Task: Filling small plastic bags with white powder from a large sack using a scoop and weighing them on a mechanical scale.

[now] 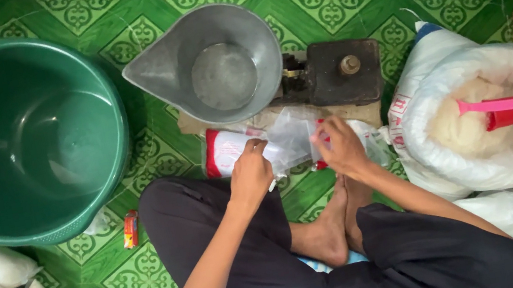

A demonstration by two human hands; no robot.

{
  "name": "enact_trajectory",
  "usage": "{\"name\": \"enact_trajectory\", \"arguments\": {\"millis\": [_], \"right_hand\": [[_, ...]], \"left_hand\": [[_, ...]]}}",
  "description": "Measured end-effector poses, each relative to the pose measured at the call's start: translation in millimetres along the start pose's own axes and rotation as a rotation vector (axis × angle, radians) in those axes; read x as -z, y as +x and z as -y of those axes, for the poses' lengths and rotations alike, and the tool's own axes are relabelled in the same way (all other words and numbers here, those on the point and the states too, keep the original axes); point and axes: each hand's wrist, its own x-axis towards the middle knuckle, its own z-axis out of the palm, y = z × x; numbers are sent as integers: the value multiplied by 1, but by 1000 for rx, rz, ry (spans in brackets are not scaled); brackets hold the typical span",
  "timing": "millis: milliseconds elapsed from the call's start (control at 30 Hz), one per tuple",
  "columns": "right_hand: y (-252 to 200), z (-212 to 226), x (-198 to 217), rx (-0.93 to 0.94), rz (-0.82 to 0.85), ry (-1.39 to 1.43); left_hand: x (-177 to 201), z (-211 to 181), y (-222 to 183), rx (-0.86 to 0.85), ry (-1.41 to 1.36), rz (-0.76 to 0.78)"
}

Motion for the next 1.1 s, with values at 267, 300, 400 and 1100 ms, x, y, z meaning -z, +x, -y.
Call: {"name": "enact_trajectory", "arguments": {"millis": [267,300,400,1100], "right_hand": [[-18,8,-12,-471,151,129],[-19,-2,-16,-481,100,184],[-6,-11,-1,-478,82,99],[61,90,240,-218,394,163]], "left_hand": [[11,-10,-10,37,-62,-24],[10,-10,-10,43,-66,-12],[9,-12,-12,52,-54,-7],[35,-98,-4,-623,-273,-258]]}}
